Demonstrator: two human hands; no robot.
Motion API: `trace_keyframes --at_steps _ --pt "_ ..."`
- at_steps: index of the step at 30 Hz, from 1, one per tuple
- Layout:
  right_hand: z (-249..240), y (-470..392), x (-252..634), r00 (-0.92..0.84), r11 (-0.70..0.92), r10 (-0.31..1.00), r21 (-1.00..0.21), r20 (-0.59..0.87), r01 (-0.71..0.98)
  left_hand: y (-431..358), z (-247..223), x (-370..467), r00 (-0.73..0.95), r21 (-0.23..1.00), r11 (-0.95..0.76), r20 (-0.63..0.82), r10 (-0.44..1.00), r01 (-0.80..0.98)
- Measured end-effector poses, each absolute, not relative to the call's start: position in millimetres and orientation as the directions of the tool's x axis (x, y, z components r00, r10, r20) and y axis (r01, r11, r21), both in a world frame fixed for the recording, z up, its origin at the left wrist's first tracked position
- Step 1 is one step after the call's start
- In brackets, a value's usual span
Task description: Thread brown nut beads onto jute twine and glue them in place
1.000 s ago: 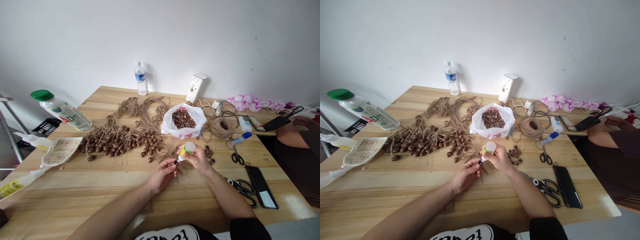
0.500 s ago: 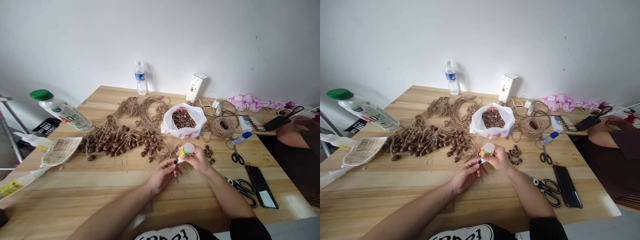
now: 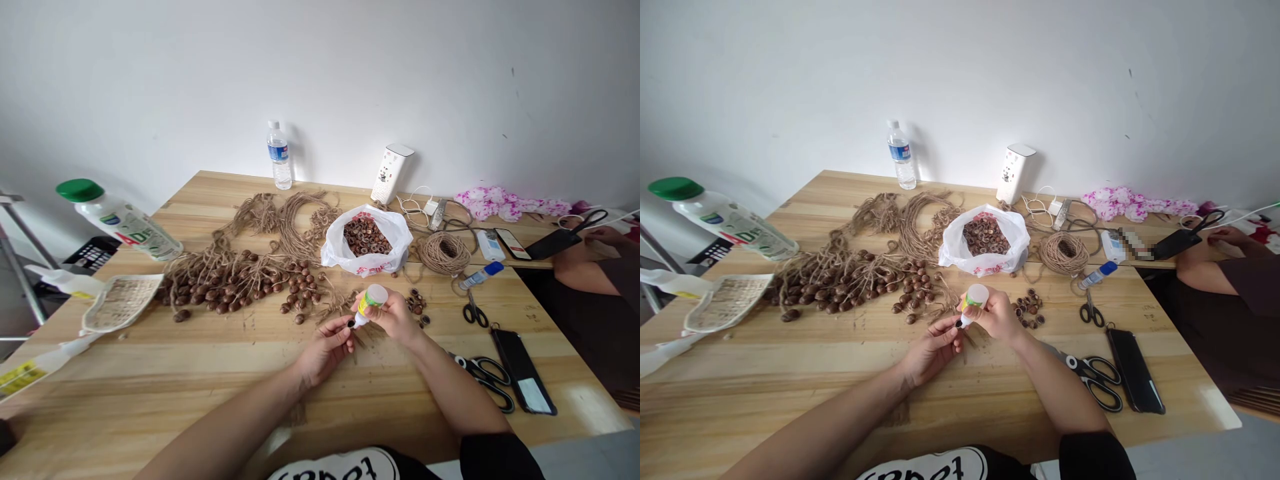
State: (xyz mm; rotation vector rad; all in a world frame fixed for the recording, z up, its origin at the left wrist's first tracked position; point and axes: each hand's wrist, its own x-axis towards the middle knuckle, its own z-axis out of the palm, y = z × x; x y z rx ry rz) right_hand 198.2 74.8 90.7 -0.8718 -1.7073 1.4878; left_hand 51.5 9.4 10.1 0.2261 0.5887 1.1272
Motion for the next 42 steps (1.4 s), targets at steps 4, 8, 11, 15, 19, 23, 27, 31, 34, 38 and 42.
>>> trace_keyframes --at_steps 4,8,11,15,19,23,27,31,34,38,42 --pt "93.0 74.0 197.4 -0.538 0.127 0.839 -0.991 0.081 0.048 9.1 8.6 51.7 0.301 0.459 0.423 -0.317 0.899 -0.781" --pt "93.4 73.6 197.3 -0.545 0.137 0.833 -0.990 0.096 0.035 9.0 9.2 52.0 0.302 0.460 0.425 -0.318 0.899 -0.780" --pt "91.9 73.8 198.1 -0.536 0.139 0.838 -0.990 0.099 0.034 9.4 10.4 51.9 0.300 0.463 0.424 -0.319 0.899 -0.778" --pt "90.9 73.8 198.8 -0.532 0.117 0.843 -0.993 0.080 0.036 9.9 10.3 51.7 0.305 0.463 0.425 -0.313 0.899 -0.778" --pt "91.8 73.5 198.8 -0.523 0.107 0.849 -0.993 0.069 0.044 9.6 9.3 51.4 0.309 0.466 0.424 -0.305 0.901 -0.777" --pt "91.9 72.9 198.2 -0.534 0.149 0.839 -0.988 0.102 0.046 9.2 9.2 51.3 0.310 0.463 0.426 -0.307 0.900 -0.777" --pt "90.3 72.6 197.5 -0.534 0.206 0.834 -0.976 0.139 0.067 9.6 9.3 51.8 0.303 0.468 0.420 -0.307 0.902 -0.777" --pt "89.6 72.8 198.2 -0.527 0.192 0.840 -0.979 0.126 0.073 10.0 9.3 52.0 0.304 0.469 0.421 -0.307 0.902 -0.776" --pt "91.0 73.1 199.3 -0.527 0.144 0.845 -0.988 0.090 0.063 10.0 9.8 51.7 0.309 0.467 0.426 -0.307 0.900 -0.775" --pt "95.1 73.7 200.0 -0.512 0.172 0.852 -0.982 0.109 0.077 9.8 11.1 51.2 0.314 0.470 0.428 -0.303 0.900 -0.772" --pt "97.8 74.4 199.7 -0.468 0.222 0.871 -0.970 0.149 0.103 9.9 10.7 51.1 0.317 0.473 0.431 -0.305 0.898 -0.768"
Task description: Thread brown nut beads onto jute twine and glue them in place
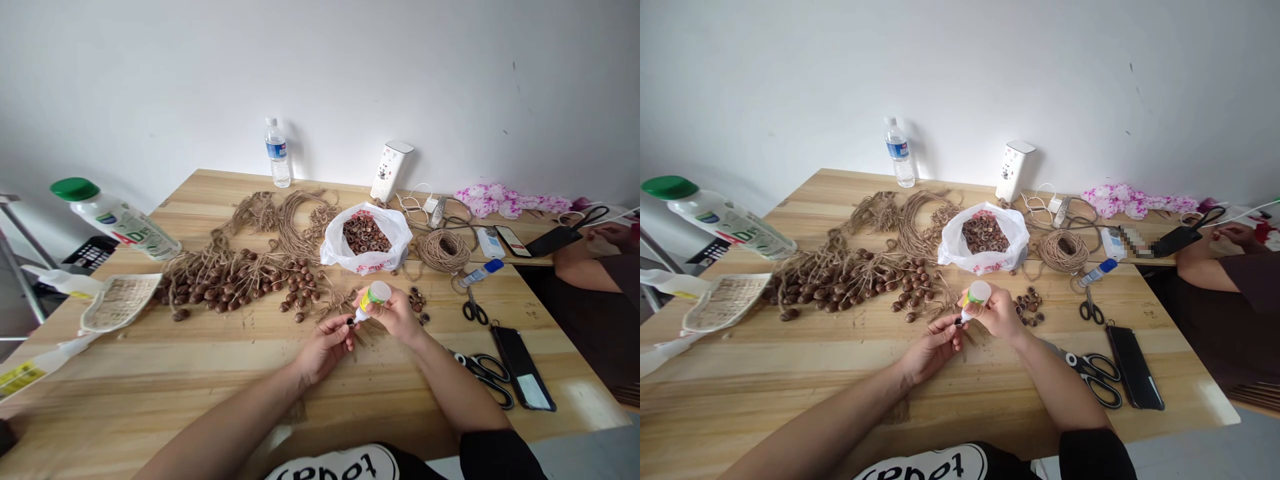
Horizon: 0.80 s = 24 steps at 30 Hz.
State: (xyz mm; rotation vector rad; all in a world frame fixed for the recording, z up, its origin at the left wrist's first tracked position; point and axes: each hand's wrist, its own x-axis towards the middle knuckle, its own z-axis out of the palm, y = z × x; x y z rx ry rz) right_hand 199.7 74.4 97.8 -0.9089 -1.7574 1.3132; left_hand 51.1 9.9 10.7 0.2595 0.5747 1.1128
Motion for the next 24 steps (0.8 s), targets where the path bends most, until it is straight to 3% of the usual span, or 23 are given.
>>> trace_keyframes --at_steps 11,24 --pt "87.8 76.8 199.2 -0.413 0.093 0.907 -0.996 0.081 0.009 10.4 6.9 50.6 0.331 0.470 0.431 -0.283 0.900 -0.770" --pt "88.8 74.8 199.5 -0.531 0.155 0.840 -0.987 0.110 0.041 11.0 6.1 50.6 0.339 0.498 0.423 -0.255 0.906 -0.757"
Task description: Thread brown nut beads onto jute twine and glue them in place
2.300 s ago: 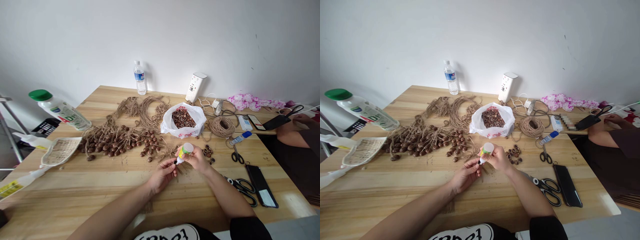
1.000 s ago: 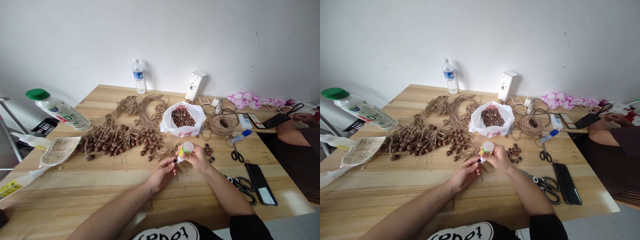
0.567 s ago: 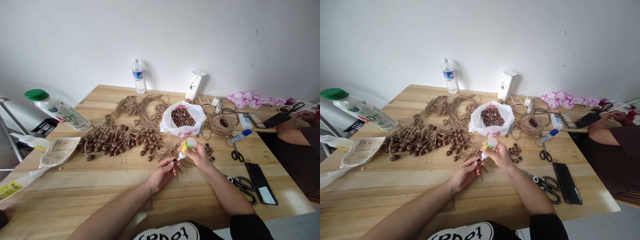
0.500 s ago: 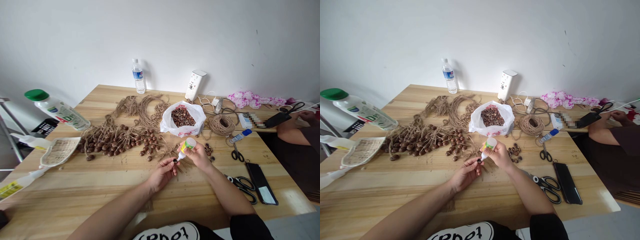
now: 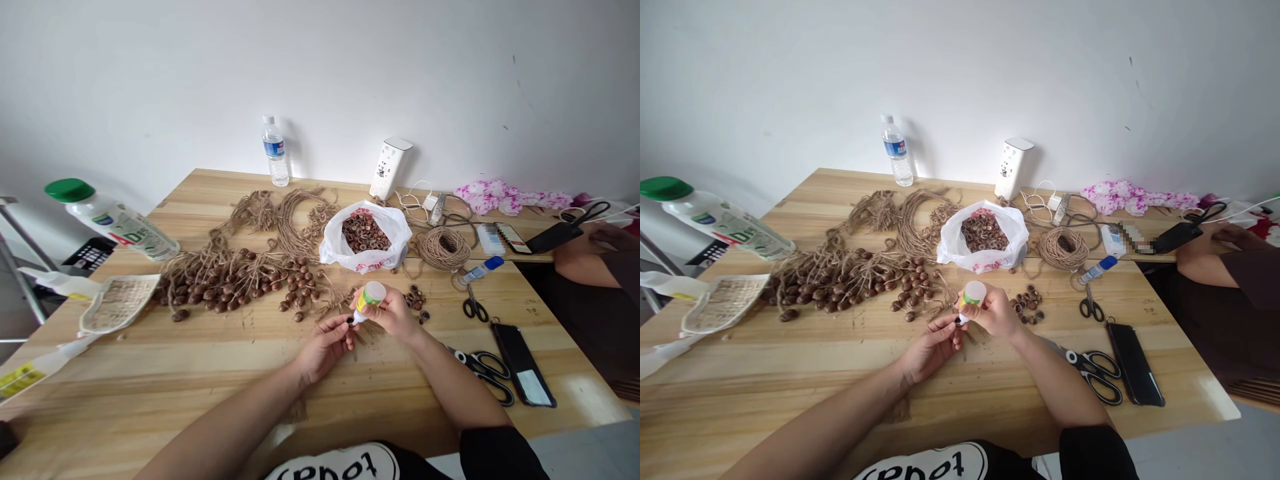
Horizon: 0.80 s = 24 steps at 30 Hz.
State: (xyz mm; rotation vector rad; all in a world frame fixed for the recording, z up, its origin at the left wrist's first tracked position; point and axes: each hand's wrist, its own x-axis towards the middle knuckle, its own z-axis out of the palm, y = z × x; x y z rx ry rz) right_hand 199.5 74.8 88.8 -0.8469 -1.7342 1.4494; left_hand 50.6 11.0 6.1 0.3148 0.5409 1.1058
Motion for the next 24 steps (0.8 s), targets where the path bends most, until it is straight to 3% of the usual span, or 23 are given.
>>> trace_keyframes --at_steps 9,24 --pt "93.2 75.7 201.0 -0.524 0.308 0.823 -0.948 0.221 0.084 10.8 6.2 49.3 0.353 0.471 0.448 -0.280 0.893 -0.760" --pt "91.9 70.7 194.8 -0.522 0.243 0.819 -0.968 0.236 -0.056 9.6 2.7 48.8 0.388 0.473 0.451 -0.231 0.892 -0.757"
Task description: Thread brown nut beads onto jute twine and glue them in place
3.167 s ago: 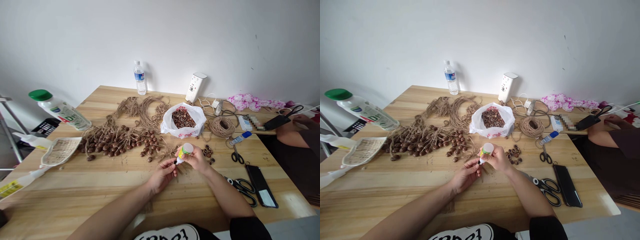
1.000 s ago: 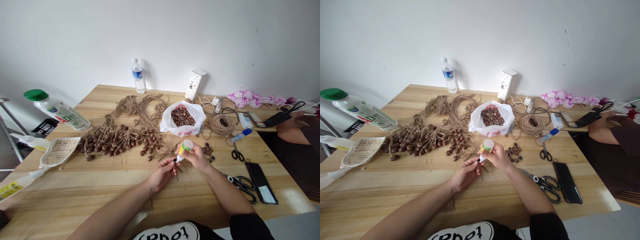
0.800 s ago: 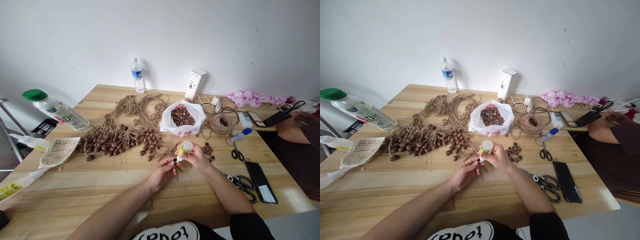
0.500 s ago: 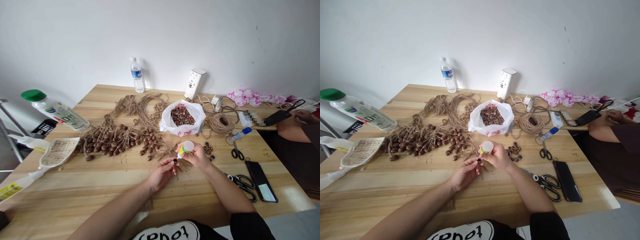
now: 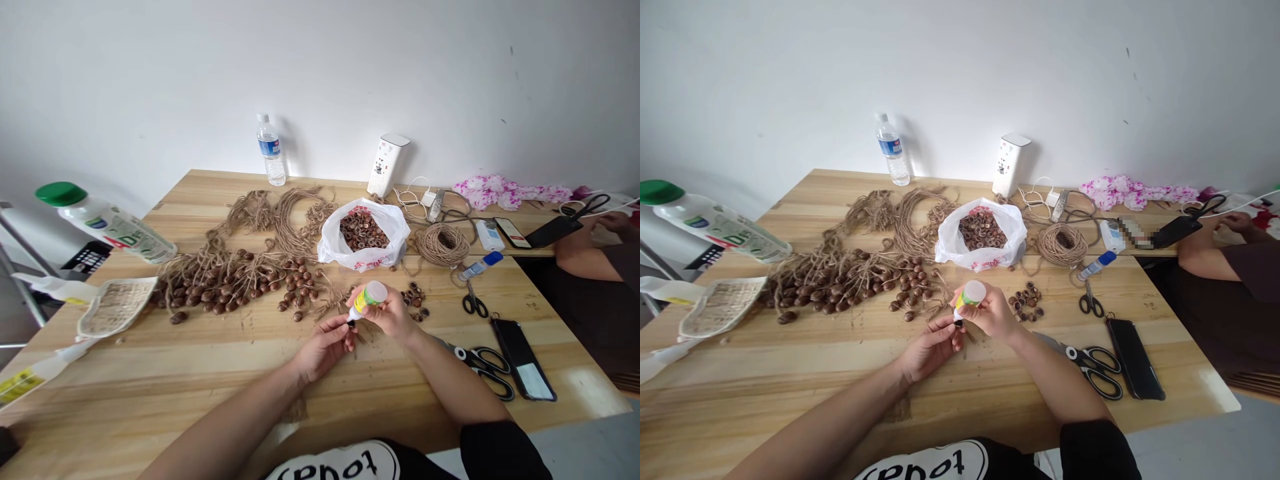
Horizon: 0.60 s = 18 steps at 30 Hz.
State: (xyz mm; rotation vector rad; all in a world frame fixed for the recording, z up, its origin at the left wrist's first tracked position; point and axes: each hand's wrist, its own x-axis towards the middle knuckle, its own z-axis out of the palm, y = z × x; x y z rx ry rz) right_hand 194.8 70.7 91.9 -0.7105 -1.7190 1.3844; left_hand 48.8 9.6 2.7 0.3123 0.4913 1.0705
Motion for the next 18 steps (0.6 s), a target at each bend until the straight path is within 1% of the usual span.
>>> trace_keyframes --at_steps 5,13,18 --pt "92.5 69.3 193.6 -0.534 0.244 0.818 -0.970 0.212 -0.012 9.0 2.7 49.4 0.380 0.488 0.449 -0.238 0.894 -0.749" --pt "91.1 70.4 194.4 -0.514 0.320 0.819 -0.947 0.257 0.036 8.8 7.3 49.5 0.376 0.474 0.463 -0.271 0.886 -0.749" --pt "91.6 70.2 194.2 -0.514 0.336 0.816 -0.941 0.265 0.049 9.3 7.8 49.9 0.371 0.468 0.462 -0.276 0.886 -0.754"
